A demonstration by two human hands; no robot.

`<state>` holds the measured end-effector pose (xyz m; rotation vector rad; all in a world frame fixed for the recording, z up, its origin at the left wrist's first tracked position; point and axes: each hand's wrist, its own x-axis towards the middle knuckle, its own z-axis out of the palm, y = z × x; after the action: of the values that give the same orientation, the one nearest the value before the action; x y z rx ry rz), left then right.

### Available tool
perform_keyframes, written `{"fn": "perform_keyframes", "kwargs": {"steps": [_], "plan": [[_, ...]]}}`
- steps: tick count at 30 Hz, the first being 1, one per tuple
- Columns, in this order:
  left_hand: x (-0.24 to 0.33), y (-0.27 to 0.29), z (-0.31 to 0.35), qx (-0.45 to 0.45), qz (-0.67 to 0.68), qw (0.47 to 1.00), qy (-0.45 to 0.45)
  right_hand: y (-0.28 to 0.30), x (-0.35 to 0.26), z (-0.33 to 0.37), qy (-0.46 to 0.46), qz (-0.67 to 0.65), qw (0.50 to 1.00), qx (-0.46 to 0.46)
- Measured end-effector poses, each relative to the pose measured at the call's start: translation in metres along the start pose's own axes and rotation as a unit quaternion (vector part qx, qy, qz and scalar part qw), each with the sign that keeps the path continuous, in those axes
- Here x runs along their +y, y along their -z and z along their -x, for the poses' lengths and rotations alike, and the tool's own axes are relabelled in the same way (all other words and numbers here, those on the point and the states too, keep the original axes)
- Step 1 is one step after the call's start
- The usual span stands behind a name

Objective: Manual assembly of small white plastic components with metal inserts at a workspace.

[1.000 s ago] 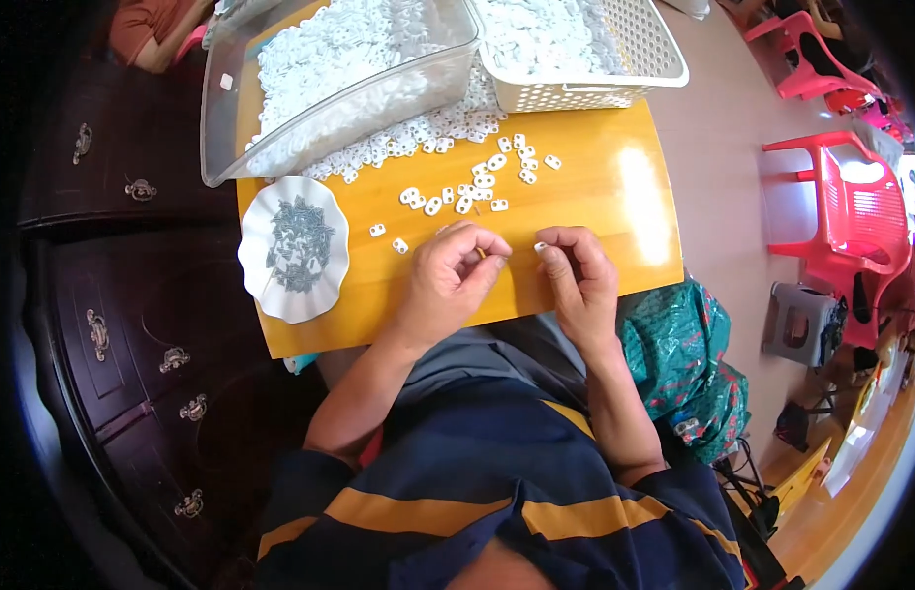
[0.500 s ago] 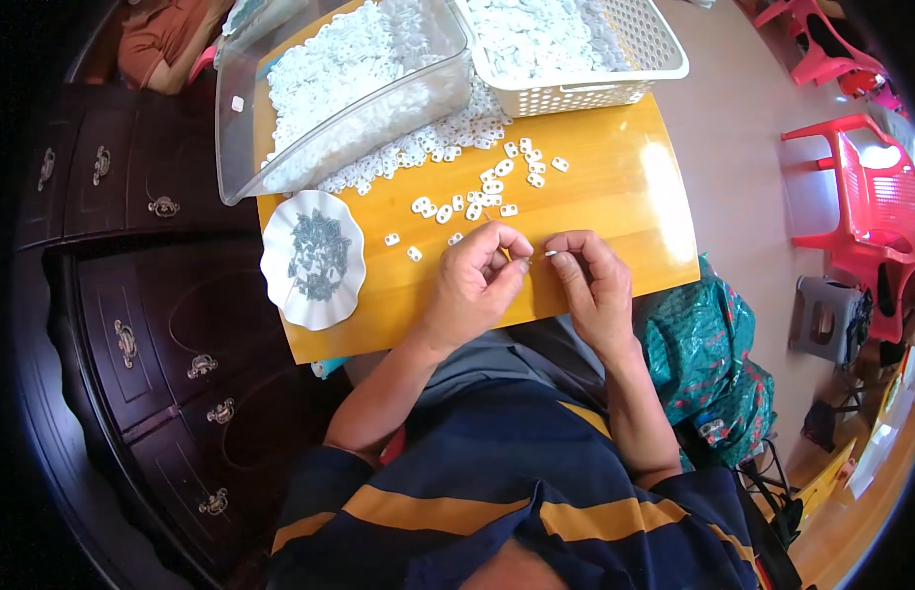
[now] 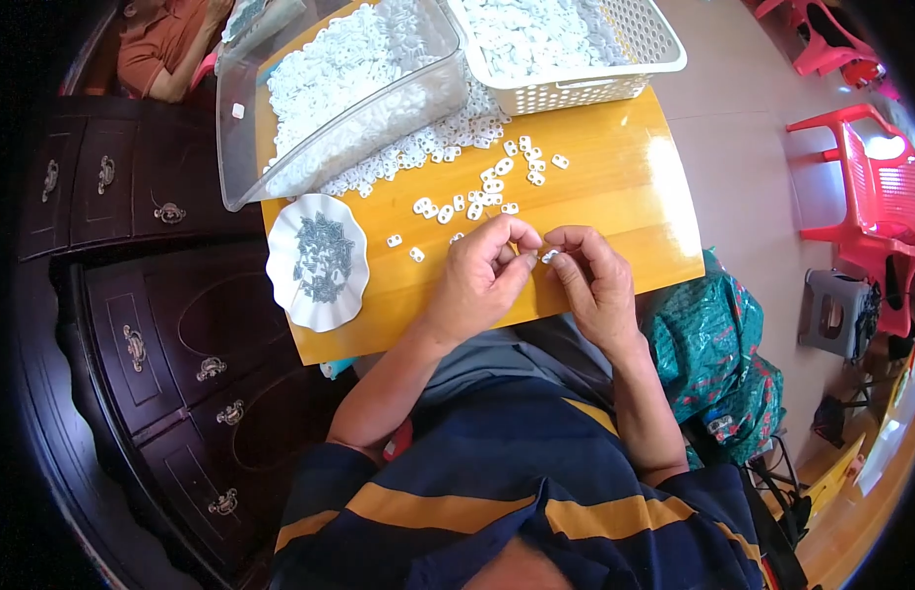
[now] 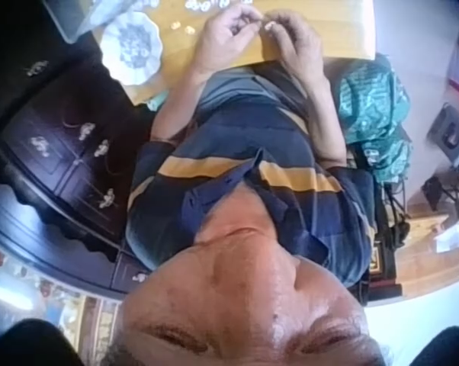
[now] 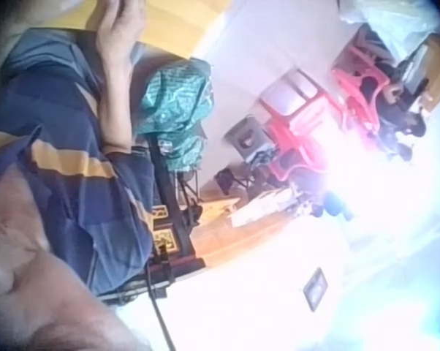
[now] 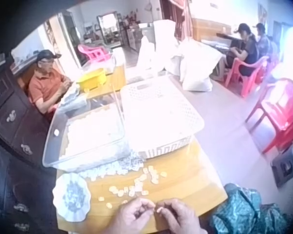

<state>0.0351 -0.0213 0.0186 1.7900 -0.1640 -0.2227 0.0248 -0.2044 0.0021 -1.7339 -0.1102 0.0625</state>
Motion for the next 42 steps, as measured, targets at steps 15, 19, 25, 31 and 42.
{"fn": "perform_keyframes", "kwargs": {"steps": [15, 19, 25, 31, 42], "plan": [[0.007, 0.001, -0.003, 0.004, -0.064, 0.998, -0.022, 0.002, -0.001, 0.000, 0.000, 0.010, 1.000, -0.027], [0.006, 0.001, -0.002, 0.006, -0.077, 0.997, -0.031, 0.002, -0.001, 0.000, 0.003, 0.021, 0.999, -0.029], [0.010, 0.001, -0.003, 0.005, -0.091, 0.995, -0.039, 0.002, 0.000, 0.002, -0.009, 0.019, 0.999, -0.026], [0.001, 0.004, -0.001, 0.018, -0.022, 1.000, 0.003, 0.002, 0.001, 0.000, -0.020, 0.000, 1.000, -0.016], [0.008, 0.004, 0.000, 0.007, -0.055, 0.998, 0.002, 0.003, -0.002, 0.000, -0.010, 0.019, 1.000, -0.023]]}}
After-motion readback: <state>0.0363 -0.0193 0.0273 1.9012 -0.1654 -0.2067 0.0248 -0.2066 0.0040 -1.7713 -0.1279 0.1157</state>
